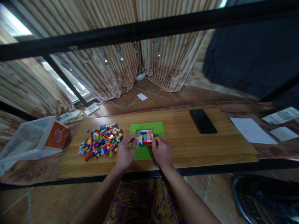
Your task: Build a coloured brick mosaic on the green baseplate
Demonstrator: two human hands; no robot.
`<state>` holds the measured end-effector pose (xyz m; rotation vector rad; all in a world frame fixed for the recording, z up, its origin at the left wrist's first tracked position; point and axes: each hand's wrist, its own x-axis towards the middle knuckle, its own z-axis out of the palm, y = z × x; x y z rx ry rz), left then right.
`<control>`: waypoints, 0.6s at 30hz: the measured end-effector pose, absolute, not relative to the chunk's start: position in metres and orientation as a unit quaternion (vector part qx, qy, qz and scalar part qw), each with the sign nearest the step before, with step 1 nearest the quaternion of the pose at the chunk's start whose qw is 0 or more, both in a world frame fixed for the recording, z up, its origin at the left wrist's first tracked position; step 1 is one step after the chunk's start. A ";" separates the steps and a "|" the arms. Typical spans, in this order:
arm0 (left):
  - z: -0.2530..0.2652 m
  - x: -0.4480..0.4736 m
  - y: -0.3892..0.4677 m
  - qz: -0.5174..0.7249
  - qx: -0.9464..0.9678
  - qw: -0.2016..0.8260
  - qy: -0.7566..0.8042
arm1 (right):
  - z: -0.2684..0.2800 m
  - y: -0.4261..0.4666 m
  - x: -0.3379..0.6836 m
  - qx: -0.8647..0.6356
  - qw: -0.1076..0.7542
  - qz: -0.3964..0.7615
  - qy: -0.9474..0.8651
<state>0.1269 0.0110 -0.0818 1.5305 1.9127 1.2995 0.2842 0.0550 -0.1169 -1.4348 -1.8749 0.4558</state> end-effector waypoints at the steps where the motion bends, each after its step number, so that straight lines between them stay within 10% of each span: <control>1: -0.084 0.130 0.010 0.450 0.551 0.159 0.684 | -0.117 0.055 0.284 -0.557 0.360 0.178 -0.727; 18: -0.097 0.151 0.004 0.298 0.629 -0.024 0.718 | -0.119 0.055 0.284 -0.553 0.362 0.170 -0.731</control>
